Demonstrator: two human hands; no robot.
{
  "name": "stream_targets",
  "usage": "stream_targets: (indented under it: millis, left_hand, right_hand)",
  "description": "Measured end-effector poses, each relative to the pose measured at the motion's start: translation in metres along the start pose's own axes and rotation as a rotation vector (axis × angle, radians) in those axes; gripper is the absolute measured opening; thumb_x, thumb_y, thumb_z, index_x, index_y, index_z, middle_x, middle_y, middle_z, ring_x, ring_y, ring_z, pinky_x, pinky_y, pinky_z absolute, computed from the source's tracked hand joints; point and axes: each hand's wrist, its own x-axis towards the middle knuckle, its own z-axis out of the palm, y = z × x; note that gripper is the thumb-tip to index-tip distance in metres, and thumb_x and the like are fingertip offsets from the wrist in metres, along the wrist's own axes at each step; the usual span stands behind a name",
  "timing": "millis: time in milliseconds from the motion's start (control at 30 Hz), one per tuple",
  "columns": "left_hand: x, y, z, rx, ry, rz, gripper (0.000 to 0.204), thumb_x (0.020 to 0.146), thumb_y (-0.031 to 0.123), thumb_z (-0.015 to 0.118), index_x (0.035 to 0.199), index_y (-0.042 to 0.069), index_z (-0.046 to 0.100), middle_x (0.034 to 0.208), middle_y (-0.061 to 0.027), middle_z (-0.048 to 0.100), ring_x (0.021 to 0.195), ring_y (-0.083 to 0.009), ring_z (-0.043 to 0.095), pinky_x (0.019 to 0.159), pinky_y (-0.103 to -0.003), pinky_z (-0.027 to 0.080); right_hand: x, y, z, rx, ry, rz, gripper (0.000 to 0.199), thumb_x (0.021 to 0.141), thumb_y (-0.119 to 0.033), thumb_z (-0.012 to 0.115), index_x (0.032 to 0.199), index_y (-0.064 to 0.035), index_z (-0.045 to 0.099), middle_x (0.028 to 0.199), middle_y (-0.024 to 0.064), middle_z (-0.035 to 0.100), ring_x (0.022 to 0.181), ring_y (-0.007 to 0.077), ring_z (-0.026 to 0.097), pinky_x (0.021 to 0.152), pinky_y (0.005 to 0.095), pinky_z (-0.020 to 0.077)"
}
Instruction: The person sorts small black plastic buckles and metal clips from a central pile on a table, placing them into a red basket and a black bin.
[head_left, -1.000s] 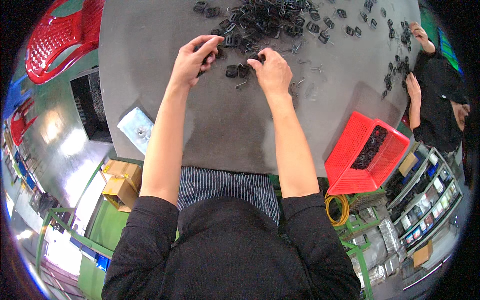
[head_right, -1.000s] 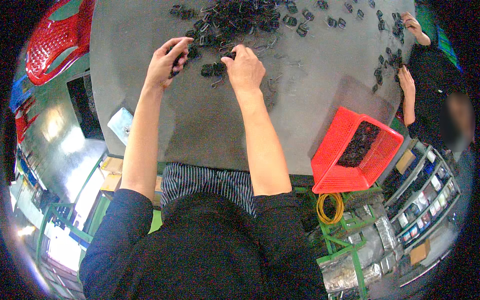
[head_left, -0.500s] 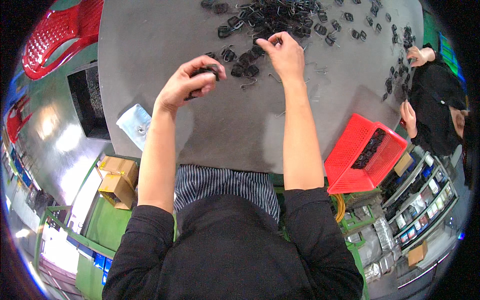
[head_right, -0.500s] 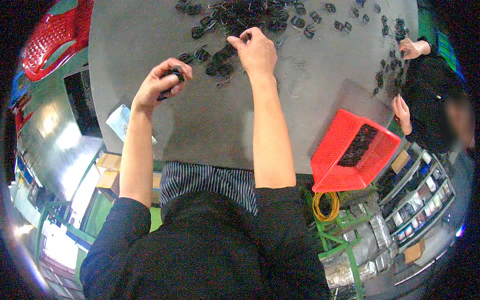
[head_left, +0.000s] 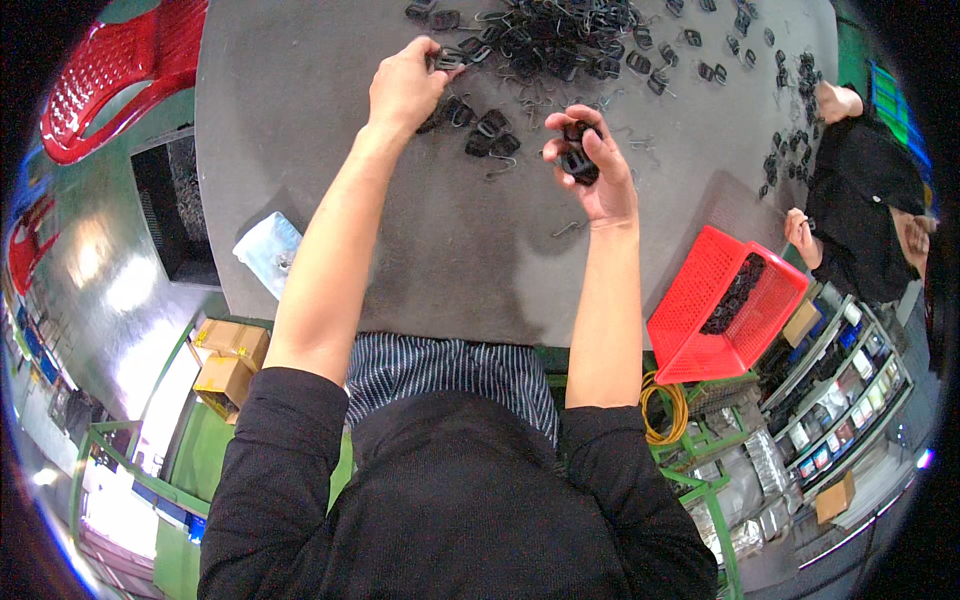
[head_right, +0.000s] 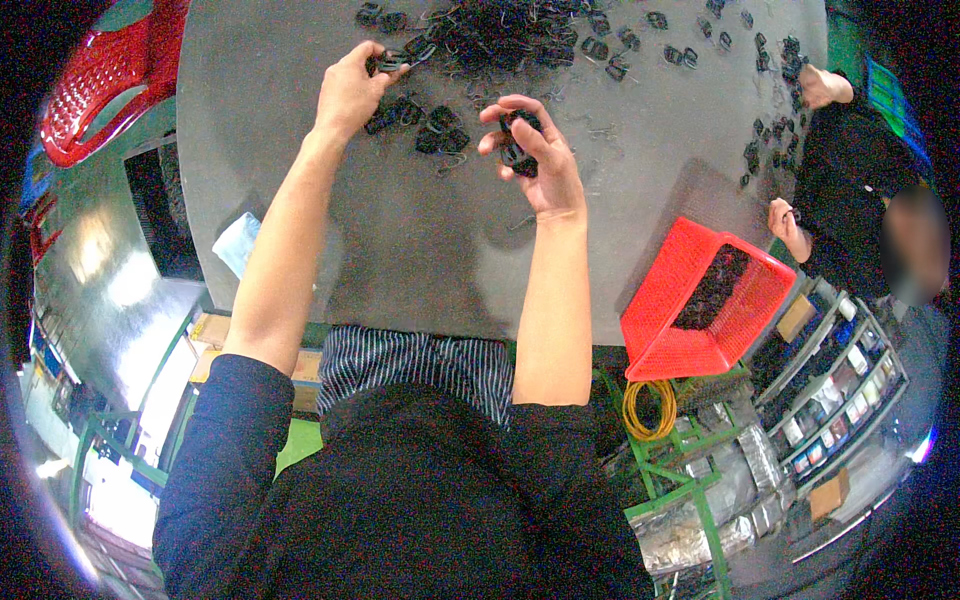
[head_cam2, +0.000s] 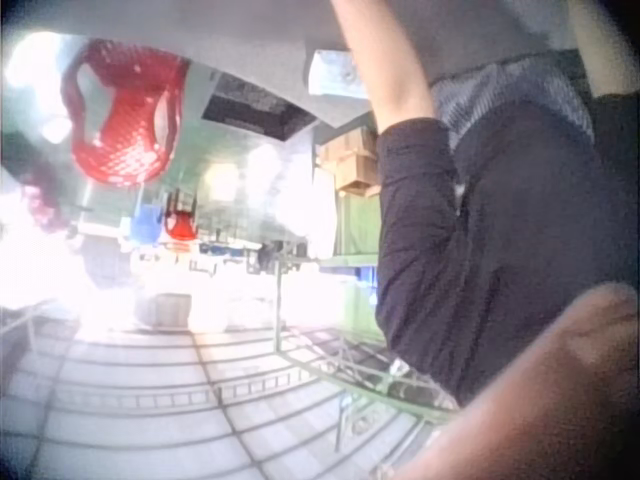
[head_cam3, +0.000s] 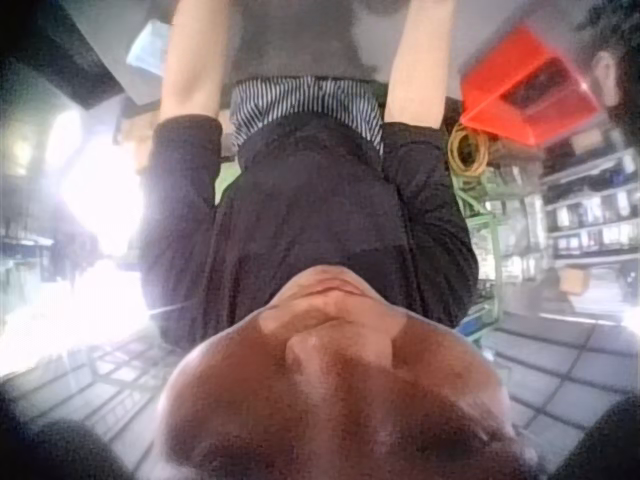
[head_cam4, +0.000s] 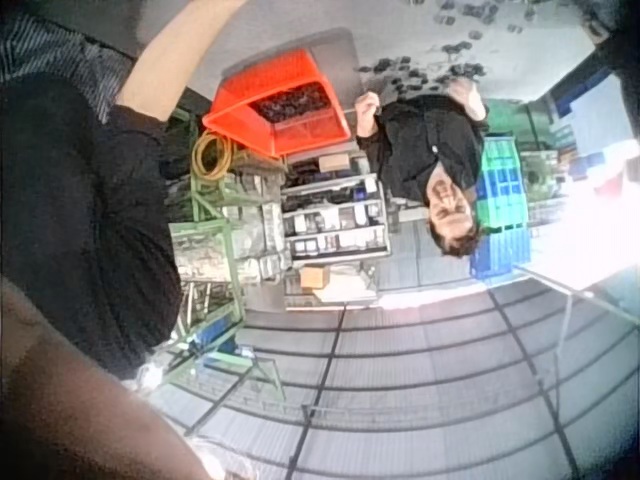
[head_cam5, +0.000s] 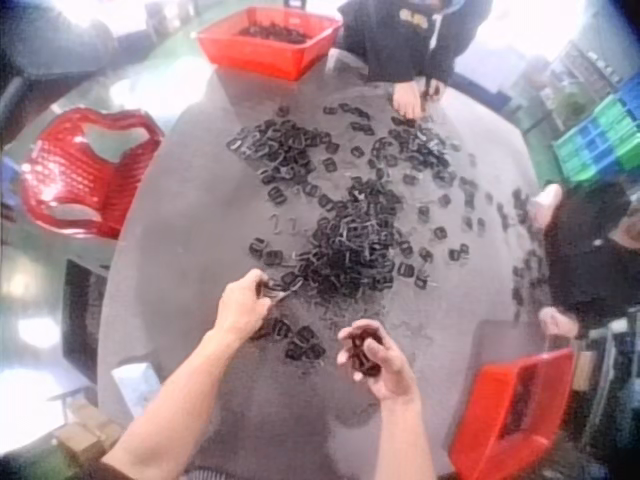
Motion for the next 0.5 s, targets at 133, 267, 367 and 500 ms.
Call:
stream_targets:
  millis: [133,267,367,500]
  left_hand:
    - [-0.013,-0.016,-0.041,-0.681,-0.472,-0.068,0.021,0.084,0.024,0.062,0.095,0.008,0.056,0.072,0.0021,0.058,0.055,-0.0047,0.044,0.048,-0.020,0.035]
    - [-0.032,-0.015,-0.069,-1.333,-0.472,-0.183,0.019,0.087,0.029,0.059,0.089,0.010,0.055,0.069,0.0039,0.053,0.052,-0.0023,0.040,0.043,-0.015,0.027]
    - [-0.016,-0.026,-0.057,-1.144,-0.355,-0.293,0.021,0.089,0.033,0.056,0.090,0.011,0.055,0.068,0.0051,0.051,0.052,-0.0026,0.041,0.042,-0.016,0.028]
    - [0.013,-0.023,-0.035,-0.800,-0.134,-0.180,0.024,0.091,0.034,0.052,0.093,0.012,0.061,0.067,0.0061,0.050,0.053,-0.0022,0.040,0.043,-0.018,0.028]
  right_hand:
    - [0.033,0.007,-0.006,-0.781,0.068,0.076,0.023,0.079,-0.029,0.067,0.082,-0.0075,0.062,0.070,0.0013,0.058,0.068,0.0101,0.054,0.048,0.0231,0.0394]
    - [0.044,0.037,0.023,-1.772,0.179,-0.238,0.025,0.076,-0.034,0.066,0.083,-0.0099,0.061,0.088,0.0104,0.064,0.081,0.0319,0.062,0.068,0.0426,0.0488]
    - [0.047,0.058,0.023,-1.827,0.228,-0.340,0.022,0.076,-0.031,0.066,0.084,-0.0109,0.060,0.087,0.0084,0.064,0.080,0.0304,0.063,0.068,0.0425,0.0488]
    - [0.043,0.048,0.027,-1.696,0.125,-0.106,0.020,0.075,-0.028,0.067,0.083,-0.0104,0.061,0.088,0.0083,0.065,0.083,0.0299,0.062,0.071,0.0420,0.0477]
